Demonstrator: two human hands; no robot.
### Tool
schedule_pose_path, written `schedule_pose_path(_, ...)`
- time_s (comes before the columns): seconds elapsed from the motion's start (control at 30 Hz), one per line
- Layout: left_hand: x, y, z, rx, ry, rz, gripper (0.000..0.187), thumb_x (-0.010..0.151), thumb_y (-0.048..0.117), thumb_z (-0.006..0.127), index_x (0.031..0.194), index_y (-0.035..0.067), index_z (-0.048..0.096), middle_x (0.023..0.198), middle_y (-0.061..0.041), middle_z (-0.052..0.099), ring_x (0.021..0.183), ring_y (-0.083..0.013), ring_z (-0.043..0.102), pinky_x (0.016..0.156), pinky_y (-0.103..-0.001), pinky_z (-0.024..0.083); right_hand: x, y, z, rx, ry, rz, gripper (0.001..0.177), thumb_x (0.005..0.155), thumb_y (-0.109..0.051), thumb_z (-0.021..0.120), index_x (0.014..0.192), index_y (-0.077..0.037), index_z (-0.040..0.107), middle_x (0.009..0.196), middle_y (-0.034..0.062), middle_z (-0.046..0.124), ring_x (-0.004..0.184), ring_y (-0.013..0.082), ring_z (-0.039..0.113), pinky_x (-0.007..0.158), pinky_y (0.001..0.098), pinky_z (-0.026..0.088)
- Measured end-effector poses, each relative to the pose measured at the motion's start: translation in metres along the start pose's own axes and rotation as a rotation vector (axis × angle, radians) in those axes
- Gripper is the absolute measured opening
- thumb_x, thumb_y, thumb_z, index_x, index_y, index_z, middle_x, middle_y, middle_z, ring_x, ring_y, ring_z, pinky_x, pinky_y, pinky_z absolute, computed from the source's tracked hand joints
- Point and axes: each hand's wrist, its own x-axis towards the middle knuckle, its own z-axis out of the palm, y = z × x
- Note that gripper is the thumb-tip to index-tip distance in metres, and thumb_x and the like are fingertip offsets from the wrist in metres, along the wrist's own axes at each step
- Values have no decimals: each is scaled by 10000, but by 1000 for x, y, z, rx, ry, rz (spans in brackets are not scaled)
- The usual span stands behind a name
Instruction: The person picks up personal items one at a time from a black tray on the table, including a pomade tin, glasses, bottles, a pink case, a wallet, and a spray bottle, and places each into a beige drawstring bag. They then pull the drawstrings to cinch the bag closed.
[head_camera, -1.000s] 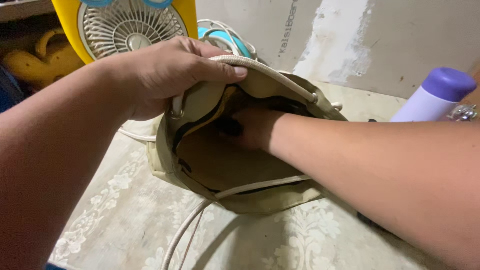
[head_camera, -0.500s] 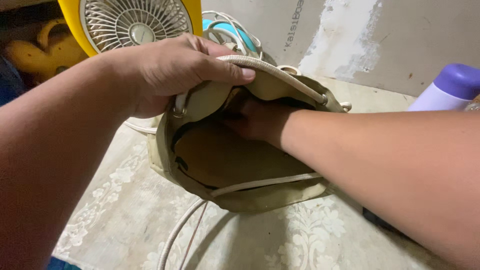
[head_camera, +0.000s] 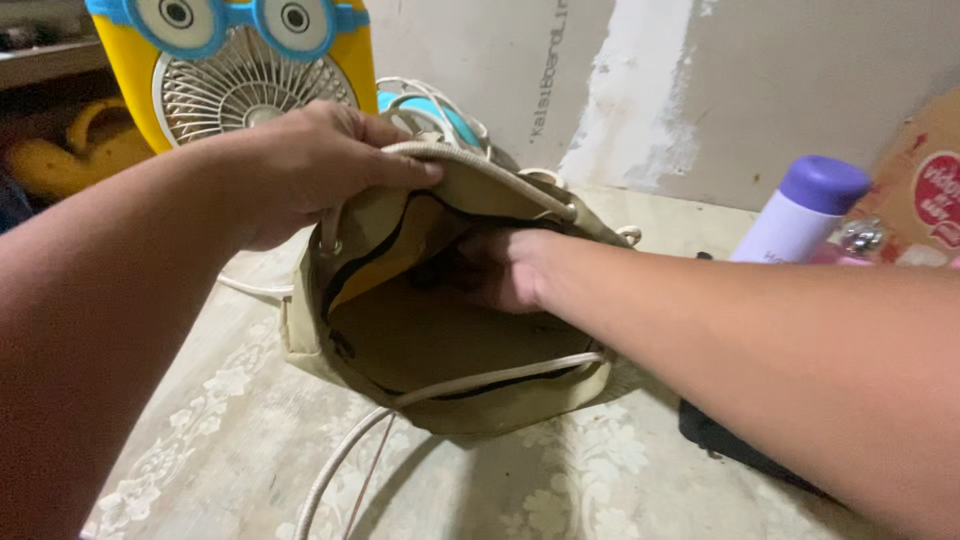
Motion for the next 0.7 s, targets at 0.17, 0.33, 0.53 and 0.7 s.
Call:
schedule_pose_path(0.17, -7, 3, 7, 23, -29, -37, 348, 880, 252, 770, 1199, 112, 764, 1008, -99, 791, 852, -175, 728, 785, -304, 624, -36, 5, -4, -244, 116, 15, 246, 997, -131, 491, 1188, -91, 642, 1165, 138, 697, 1150, 328, 626, 1024, 520, 493)
schedule_pose_path(0.33, -10, 4, 16, 22, -6, -125, 329, 903, 244, 747, 1221, 159, 760, 1026, -102, 800, 843, -178, 743, 775, -310, 627, -82, 4, -1, -316, 178, 8, 272, 994, -156, 504, 1241, -98, 605, 1344, 117, 624, 1309, 300, 539, 1132, 494, 415)
schedule_pose_path(0.53, -12, -4, 26, 63, 3, -128, 372, 895, 252, 772, 1249, 137, 763, 1020, -110, 797, 817, -183, 711, 703, -321, 577, -129, -4, 4, -335, 207, 0, 373, 1000, -199, 559, 1344, -54, 555, 1485, 155, 527, 1438, 309, 439, 1216, 514, 325)
schedule_pose_path(0.7, -8, -11, 32, 74, -81, -94, 468, 806, 248, 835, 1246, 108, 757, 1056, -143, 804, 893, -225, 750, 779, -337, 614, -175, -21, 11, -507, 170, 40, 429, 997, -279, 568, 1313, 10, 591, 1456, 243, 558, 1410, 360, 478, 1159, 487, 392)
